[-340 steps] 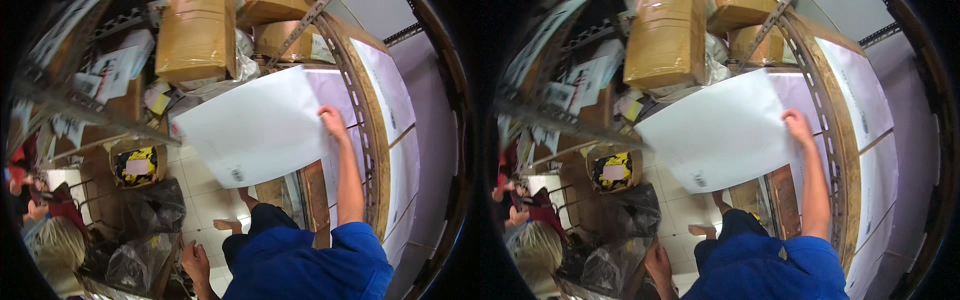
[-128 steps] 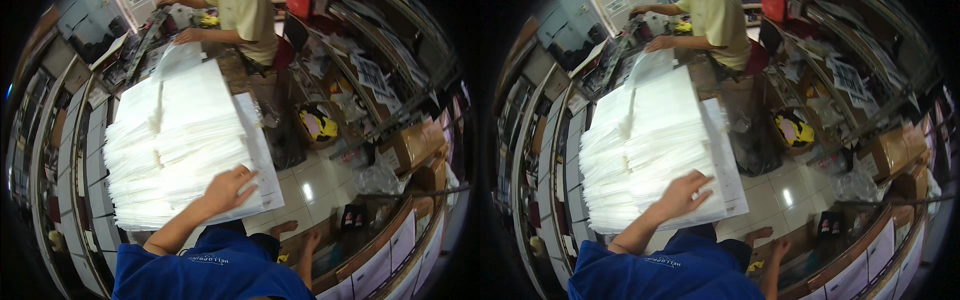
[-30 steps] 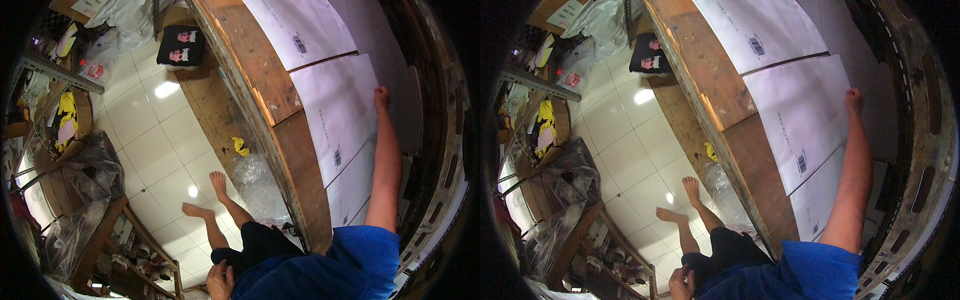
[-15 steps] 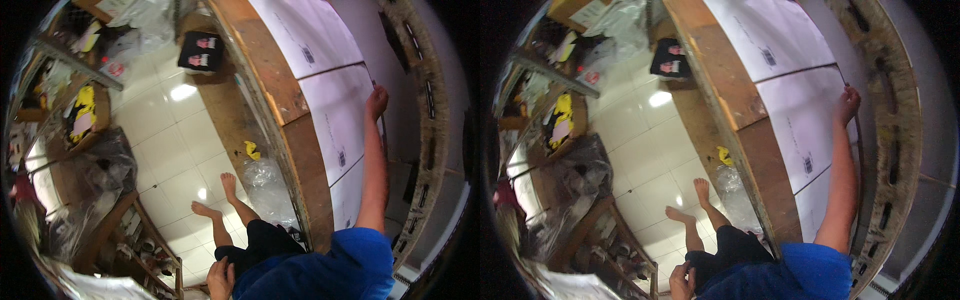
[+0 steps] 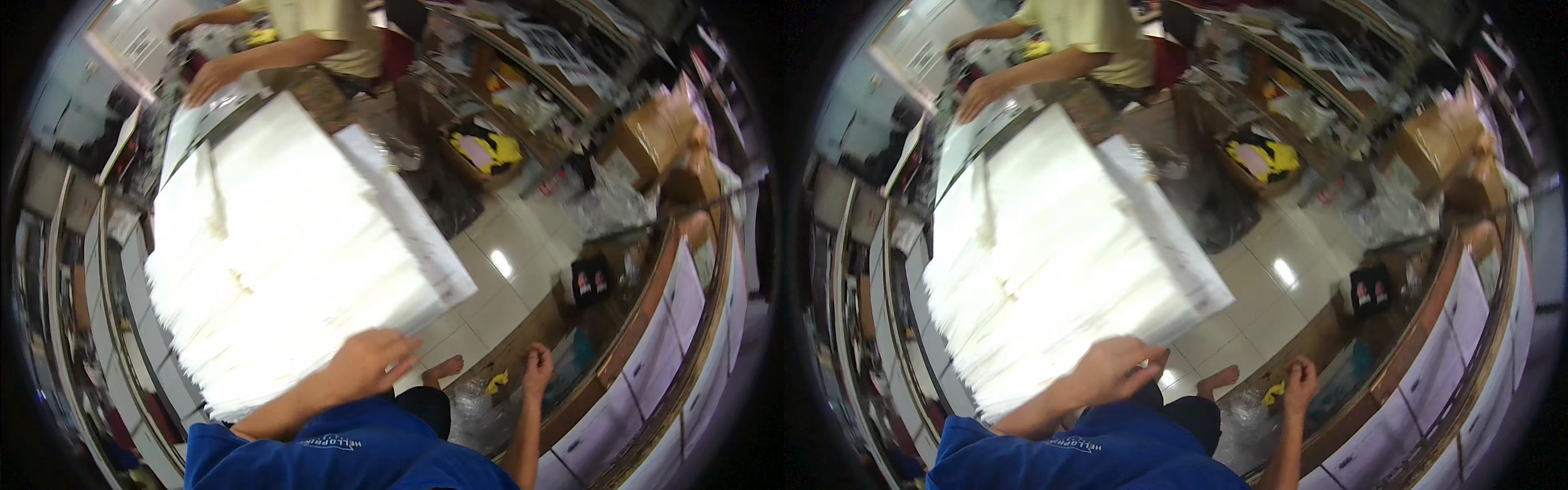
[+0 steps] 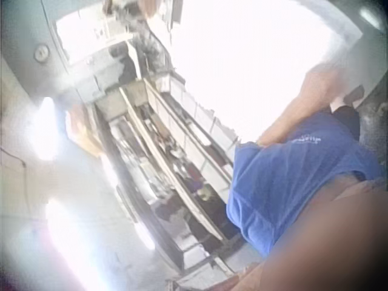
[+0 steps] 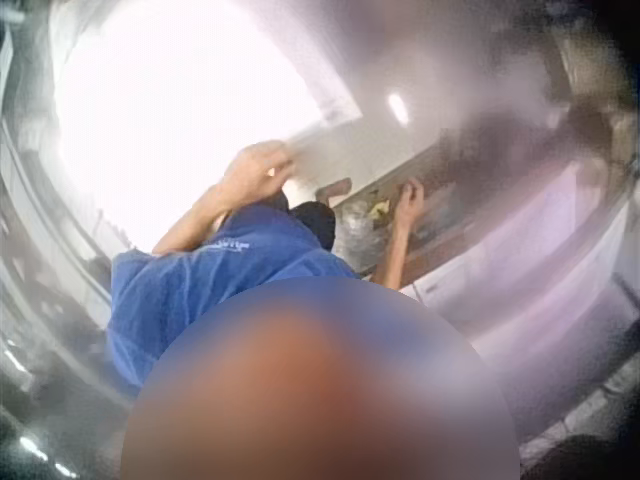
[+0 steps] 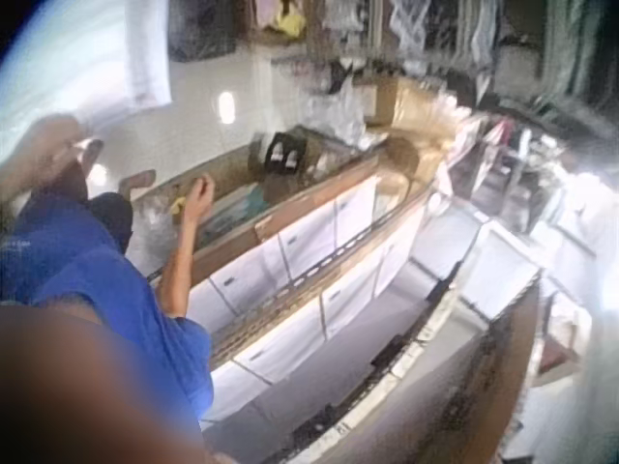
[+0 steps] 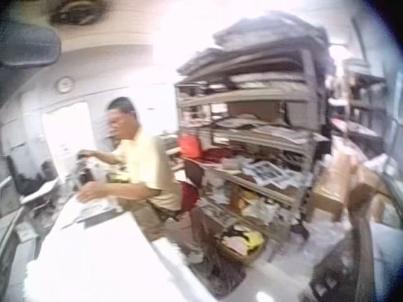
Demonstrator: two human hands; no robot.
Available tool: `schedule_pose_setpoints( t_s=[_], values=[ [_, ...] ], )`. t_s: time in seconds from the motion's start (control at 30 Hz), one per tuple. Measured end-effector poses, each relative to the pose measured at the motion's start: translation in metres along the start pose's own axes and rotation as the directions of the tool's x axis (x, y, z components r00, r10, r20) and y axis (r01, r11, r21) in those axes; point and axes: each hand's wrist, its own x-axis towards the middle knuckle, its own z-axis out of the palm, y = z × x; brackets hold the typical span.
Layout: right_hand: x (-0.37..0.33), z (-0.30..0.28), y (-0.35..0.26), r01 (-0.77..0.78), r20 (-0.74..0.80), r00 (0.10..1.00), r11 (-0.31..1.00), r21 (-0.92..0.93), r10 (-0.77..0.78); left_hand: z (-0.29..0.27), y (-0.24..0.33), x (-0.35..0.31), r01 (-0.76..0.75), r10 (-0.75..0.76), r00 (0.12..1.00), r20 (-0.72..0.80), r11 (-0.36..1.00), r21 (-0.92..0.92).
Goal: The person repeatedly picks up individual white sheets from a metal shelf and places them onto a growing stack on a nearby table. The person handles the sheets one at a time, moving between the shelf and the table throughout the clip.
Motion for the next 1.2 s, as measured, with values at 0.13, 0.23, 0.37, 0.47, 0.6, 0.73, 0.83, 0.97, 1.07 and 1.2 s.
schedule_pose_setpoints(
  t_s=[0.13, 0.23, 0.37, 0.47, 0.6, 0.73, 0.83, 0.97, 1.07, 1.2],
  values=[
    [-0.053, 0.045, 0.085, -0.142, 0.009, 0.989, 0.982, -0.122, 0.144, -0.095, -0.044, -0.034, 0.069, 0.014, 0.934, -0.356, 0.973, 0.219],
    [-0.095, 0.078, 0.099, -0.22, 0.069, 0.969, 0.952, -0.21, 0.239, -0.152, -0.068, -0.052, 0.2, 0.079, 0.824, -0.561, 0.886, 0.419],
    [-0.128, 0.093, 0.144, -0.454, 0.092, 0.89, 0.889, 0.067, 0.447, -0.212, -0.123, -0.079, 0.542, 0.065, 0.742, -0.667, 0.528, 0.654],
    [-0.141, 0.098, 0.096, -0.462, 0.122, 0.887, 0.868, 0.184, 0.446, -0.243, -0.173, -0.105, 0.623, -0.372, 0.782, -0.5, 0.47, 0.625],
    [-0.145, 0.082, 0.085, -0.452, 0.036, 0.887, 0.852, 0.263, 0.46, -0.252, -0.193, -0.142, 0.635, -0.478, 0.772, -0.419, 0.594, 0.493],
    [-0.154, 0.076, 0.068, -0.426, 0.009, 0.898, 0.863, 0.273, 0.44, -0.248, -0.201, -0.171, 0.546, -0.346, 0.828, -0.441, 0.676, 0.495],
    [-0.159, 0.089, 0.032, -0.401, 0.022, 0.913, 0.888, 0.225, 0.407, -0.245, -0.209, -0.183, 0.482, -0.307, 0.874, -0.376, 0.64, 0.599],
    [-0.162, 0.111, -0.009, -0.355, -0.005, 0.926, 0.878, 0.321, 0.377, -0.244, -0.212, -0.185, 0.363, -0.213, 0.928, -0.305, 0.697, 0.618],
    [-0.159, 0.124, -0.028, -0.308, 0.034, 0.948, 0.889, 0.339, 0.316, -0.236, -0.239, -0.212, 0.338, -0.149, 0.934, -0.325, 0.664, 0.667],
    [-0.161, 0.128, -0.04, -0.204, 0.046, 0.979, 0.929, 0.31, 0.199, -0.233, -0.227, -0.221, 0.345, -0.2, 0.935, -0.292, 0.703, 0.622]
  ],
)
